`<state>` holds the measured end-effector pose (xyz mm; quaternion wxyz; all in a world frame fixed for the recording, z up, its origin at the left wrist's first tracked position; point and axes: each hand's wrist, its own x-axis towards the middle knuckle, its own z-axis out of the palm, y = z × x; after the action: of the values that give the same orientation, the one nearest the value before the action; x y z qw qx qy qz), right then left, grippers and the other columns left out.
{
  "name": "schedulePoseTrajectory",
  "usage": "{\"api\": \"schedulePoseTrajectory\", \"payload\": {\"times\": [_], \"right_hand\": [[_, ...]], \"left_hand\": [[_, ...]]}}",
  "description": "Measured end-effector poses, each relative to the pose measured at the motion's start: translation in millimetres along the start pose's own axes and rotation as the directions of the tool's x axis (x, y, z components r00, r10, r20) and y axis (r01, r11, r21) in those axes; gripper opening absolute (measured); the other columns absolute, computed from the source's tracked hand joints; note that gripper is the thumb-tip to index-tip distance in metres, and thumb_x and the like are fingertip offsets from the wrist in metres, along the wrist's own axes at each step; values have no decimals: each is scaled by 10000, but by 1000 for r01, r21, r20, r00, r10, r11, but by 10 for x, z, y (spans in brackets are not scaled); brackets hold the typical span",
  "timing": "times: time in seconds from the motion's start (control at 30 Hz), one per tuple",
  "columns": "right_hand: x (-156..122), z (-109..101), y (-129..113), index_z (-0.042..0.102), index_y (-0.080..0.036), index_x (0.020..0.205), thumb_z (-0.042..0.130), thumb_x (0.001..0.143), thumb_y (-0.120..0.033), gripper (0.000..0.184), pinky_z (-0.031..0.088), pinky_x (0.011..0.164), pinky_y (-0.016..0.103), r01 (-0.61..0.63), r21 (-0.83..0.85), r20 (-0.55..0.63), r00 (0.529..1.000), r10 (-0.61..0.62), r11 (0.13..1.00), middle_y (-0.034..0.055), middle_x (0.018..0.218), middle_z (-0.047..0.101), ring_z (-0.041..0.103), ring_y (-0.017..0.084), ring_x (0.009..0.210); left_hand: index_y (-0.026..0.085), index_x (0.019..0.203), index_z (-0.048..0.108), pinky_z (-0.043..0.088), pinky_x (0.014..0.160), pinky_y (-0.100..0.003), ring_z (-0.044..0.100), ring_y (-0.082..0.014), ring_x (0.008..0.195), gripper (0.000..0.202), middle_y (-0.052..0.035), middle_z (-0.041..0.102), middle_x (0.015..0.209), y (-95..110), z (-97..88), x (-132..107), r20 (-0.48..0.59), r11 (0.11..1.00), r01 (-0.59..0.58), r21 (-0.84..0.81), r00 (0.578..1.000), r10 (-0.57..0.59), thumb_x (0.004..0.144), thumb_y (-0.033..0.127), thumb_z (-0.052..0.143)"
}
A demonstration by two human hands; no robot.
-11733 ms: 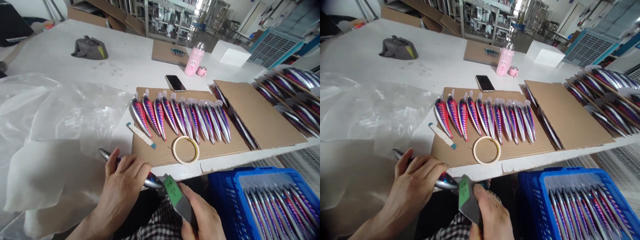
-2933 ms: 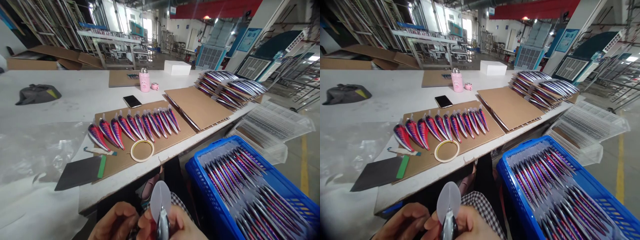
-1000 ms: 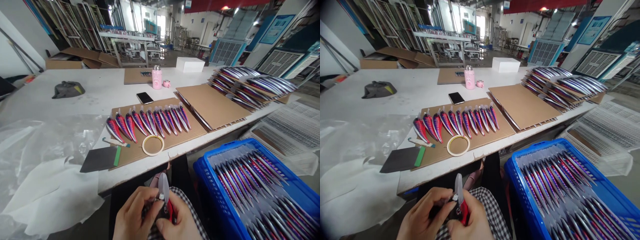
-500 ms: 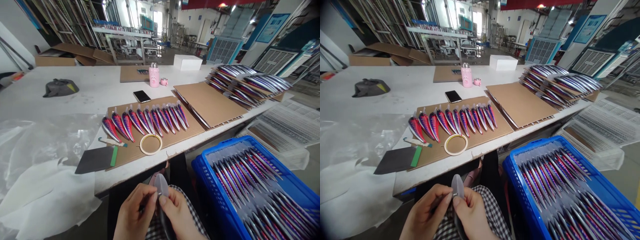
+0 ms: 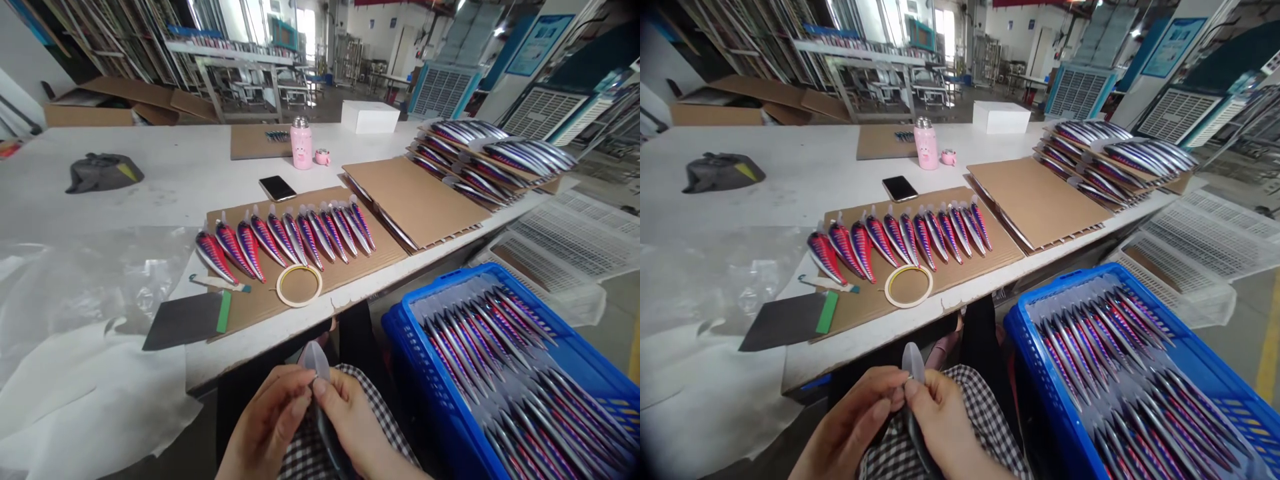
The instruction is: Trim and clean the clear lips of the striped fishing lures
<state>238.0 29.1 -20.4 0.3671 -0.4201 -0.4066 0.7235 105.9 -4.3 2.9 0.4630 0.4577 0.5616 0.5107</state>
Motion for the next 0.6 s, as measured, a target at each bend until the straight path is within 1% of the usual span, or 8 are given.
{"api": "schedulePoseTrajectory", "payload": {"times": [0.07,0.1,0.17,0.27,0.37,0.5,0.6], "right_hand": [[-31,3,-20,694,-169,912,629,833,-508,354,432,763,291,55,20,55,997,-56,998,18,752,623,558,184,756],[-44,1,-26,697,-184,979,638,837,-488,341,431,794,301,74,26,75,994,-75,997,23,793,647,571,197,800],[-65,-6,-28,693,-207,1059,655,837,-464,342,430,788,297,77,23,90,993,-78,997,20,824,669,580,201,818],[-80,-20,-14,690,-217,1100,664,837,-456,356,429,748,285,72,10,94,993,-73,997,11,810,674,577,191,786],[-83,-20,1,681,-211,1121,660,844,-442,362,434,766,293,98,6,102,990,-98,995,17,838,671,574,189,792],[-90,-4,11,668,-197,1137,647,849,-426,369,442,838,325,123,-11,106,987,-121,992,37,901,677,584,213,860],[-94,8,15,665,-189,1134,634,852,-371,337,444,864,343,109,-40,92,990,-105,993,49,942,681,597,229,895]], "left_hand": [[274,949,721,518,786,-182,649,-149,838,178,-4,668,969,15,-17,-12,-29,999,53,-4,998,-53,880,329,566],[269,943,723,518,778,-187,650,-148,817,180,-3,673,959,5,-30,-11,-39,998,70,-2,997,-71,880,327,565],[264,935,720,519,762,-193,654,-148,797,164,1,679,955,-48,-60,3,-46,996,89,6,995,-88,868,314,578],[260,895,708,513,742,-178,657,-145,804,110,11,687,910,-165,-96,39,-27,997,50,51,998,-49,830,272,620],[247,828,685,504,711,-163,646,-134,775,54,21,680,831,-257,-100,62,-14,996,25,82,1000,-24,800,233,641],[231,797,656,492,660,-168,625,-125,710,17,27,664,784,-294,-56,61,-62,995,68,71,996,-64,793,233,640],[226,783,644,496,630,-171,626,-124,667,15,33,656,736,-284,-22,56,-92,993,66,101,994,-56,786,240,641]]}}
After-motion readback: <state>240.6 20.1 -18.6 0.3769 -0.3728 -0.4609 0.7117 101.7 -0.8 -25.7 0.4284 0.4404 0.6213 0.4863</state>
